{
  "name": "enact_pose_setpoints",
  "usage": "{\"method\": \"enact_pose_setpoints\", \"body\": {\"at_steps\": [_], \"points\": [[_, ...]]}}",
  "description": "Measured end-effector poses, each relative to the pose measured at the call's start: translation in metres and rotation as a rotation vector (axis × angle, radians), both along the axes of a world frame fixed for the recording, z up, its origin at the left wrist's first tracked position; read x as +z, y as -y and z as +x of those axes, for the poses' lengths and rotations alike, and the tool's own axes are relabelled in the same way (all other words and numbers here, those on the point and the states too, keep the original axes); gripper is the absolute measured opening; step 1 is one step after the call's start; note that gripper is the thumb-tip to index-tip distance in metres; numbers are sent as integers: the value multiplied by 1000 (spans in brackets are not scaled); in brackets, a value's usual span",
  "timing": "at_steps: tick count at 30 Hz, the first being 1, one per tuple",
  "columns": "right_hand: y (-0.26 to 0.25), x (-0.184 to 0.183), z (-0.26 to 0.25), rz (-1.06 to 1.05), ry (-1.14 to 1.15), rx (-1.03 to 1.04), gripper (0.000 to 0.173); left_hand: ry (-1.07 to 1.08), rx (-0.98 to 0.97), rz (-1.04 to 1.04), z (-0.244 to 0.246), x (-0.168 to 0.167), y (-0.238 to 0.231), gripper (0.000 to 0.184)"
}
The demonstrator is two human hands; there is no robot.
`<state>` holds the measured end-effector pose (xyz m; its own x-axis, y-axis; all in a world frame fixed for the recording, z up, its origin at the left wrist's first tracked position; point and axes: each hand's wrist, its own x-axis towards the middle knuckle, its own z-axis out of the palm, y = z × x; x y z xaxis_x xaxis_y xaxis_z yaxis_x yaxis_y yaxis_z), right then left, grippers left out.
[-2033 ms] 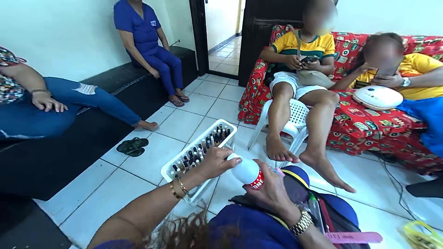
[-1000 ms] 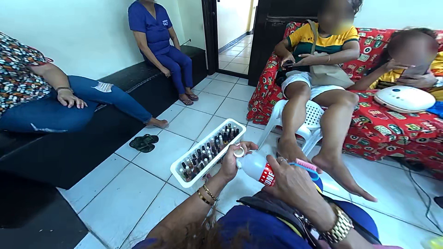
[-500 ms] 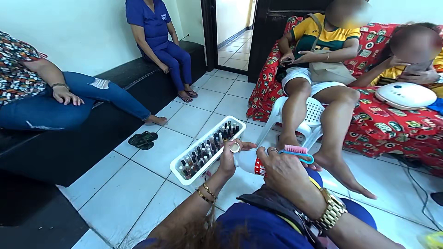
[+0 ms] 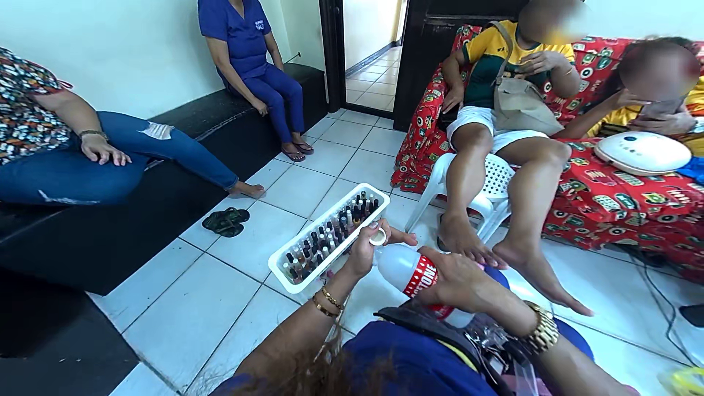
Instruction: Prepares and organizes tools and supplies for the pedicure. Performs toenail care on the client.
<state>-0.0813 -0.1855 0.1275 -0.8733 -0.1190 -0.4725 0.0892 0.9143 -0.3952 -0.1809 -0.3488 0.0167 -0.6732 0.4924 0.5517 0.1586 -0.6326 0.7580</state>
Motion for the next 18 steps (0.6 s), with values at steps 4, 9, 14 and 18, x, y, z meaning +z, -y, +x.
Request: {"method": "enact_pose_setpoints", "body": {"at_steps": [4, 9, 14, 18], "points": [[0, -18, 1, -62, -8, -54, 80, 49, 36, -86, -3, 1, 0, 55], [29, -19, 15, 408, -241, 23, 62, 285, 174, -322, 4, -7, -6, 56], [2, -35, -2, 16, 4, -95, 85, 505, 107, -54, 3, -6, -5, 63], [-15, -72, 2, -430, -14, -244, 87, 760, 47, 108, 0, 5, -4, 66]]}}
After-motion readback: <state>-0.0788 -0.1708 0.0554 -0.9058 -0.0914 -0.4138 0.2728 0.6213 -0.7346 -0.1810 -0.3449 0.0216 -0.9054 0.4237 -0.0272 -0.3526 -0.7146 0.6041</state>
